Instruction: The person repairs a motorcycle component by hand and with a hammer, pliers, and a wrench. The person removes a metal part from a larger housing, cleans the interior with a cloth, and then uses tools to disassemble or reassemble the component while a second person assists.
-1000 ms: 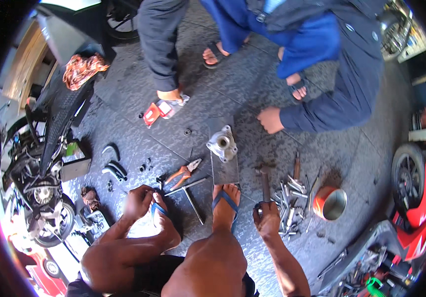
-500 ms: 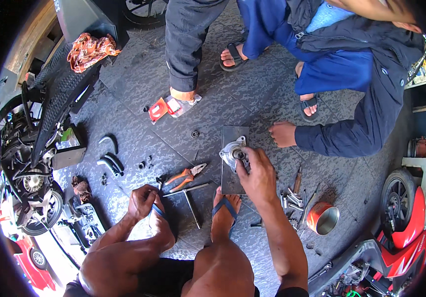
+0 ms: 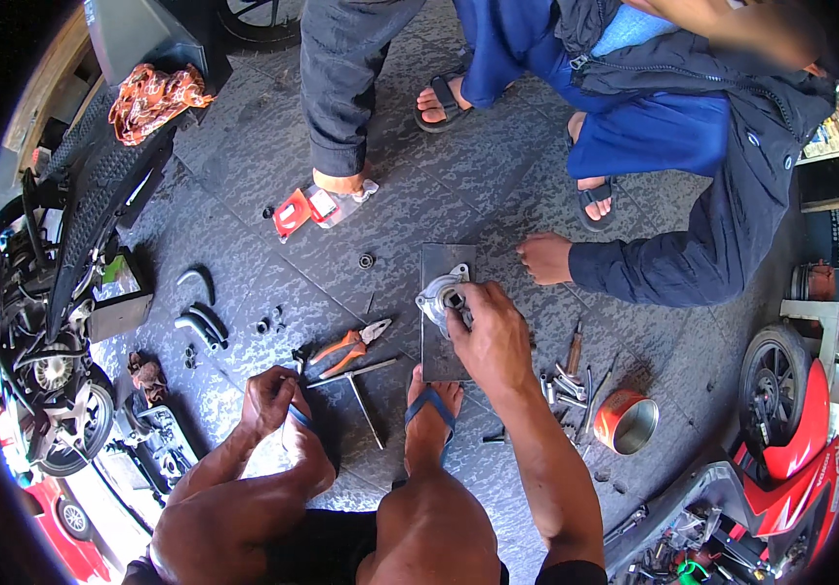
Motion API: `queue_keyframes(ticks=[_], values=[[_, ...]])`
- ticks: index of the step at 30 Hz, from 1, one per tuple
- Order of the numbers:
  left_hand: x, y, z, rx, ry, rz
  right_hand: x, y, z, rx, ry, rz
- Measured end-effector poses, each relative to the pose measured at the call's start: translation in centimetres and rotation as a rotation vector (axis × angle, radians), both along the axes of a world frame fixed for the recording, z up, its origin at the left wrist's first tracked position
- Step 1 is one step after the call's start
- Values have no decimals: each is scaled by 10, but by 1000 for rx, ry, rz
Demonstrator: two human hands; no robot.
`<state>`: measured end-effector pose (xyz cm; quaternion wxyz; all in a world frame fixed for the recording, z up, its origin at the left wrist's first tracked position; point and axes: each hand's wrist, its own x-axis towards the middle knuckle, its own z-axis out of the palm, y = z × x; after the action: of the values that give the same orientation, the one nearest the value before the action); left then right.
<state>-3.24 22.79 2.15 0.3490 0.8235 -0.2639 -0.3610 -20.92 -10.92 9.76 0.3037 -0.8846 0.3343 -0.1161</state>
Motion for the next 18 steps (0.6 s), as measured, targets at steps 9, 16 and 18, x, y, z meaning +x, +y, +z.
queue_keyframes(ticks=[9, 16, 18], values=[[-2, -2, -3, 31, -23, 1, -1, -5, 6, 32, 36, 44], [0, -4, -3, 60, -30, 17, 2, -5, 6, 7, 100, 70], [0, -5, -2, 51, -79, 5, 3, -4, 10, 39, 98, 59]])
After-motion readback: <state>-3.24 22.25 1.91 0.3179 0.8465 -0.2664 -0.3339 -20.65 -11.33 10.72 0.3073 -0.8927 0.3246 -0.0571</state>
